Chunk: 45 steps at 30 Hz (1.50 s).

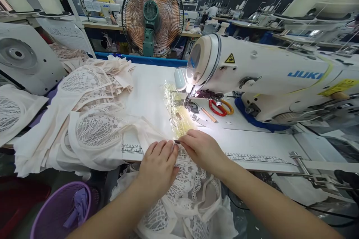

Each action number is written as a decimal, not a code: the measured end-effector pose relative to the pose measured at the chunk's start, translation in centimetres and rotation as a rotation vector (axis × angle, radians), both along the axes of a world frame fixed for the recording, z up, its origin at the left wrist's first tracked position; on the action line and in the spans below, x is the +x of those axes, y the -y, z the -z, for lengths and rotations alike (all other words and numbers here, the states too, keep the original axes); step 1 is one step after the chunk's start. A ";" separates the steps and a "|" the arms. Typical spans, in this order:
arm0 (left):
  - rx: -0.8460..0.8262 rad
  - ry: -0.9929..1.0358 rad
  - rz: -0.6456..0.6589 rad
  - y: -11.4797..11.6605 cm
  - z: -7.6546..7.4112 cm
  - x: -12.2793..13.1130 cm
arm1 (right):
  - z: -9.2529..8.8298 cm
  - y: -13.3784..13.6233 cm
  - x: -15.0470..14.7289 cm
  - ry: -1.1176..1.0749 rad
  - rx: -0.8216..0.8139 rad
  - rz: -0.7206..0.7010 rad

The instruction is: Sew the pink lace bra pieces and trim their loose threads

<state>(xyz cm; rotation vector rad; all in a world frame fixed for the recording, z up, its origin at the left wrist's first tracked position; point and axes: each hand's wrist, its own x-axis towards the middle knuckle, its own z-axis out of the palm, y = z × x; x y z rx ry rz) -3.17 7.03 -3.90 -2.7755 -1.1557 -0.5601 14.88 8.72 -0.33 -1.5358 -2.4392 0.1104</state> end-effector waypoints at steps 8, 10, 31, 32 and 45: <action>-0.016 -0.015 -0.005 0.0 -0.2 0.0 | 0.2 -0.1 0.0 -0.002 0.023 -0.020; -0.017 -0.018 -0.003 0.0 -0.2 0.1 | 0.1 -0.1 0.0 0.008 0.009 -0.029; 0.102 0.001 0.015 -0.1 0.9 -0.4 | -0.4 -0.5 -0.1 0.218 0.029 -0.056; 0.124 0.000 0.020 -0.1 1.0 -0.4 | -0.3 -0.7 -0.2 0.223 0.040 -0.049; -0.005 -0.146 -0.039 0.4 -0.4 0.0 | 0.4 -0.2 1.2 -0.023 0.070 0.102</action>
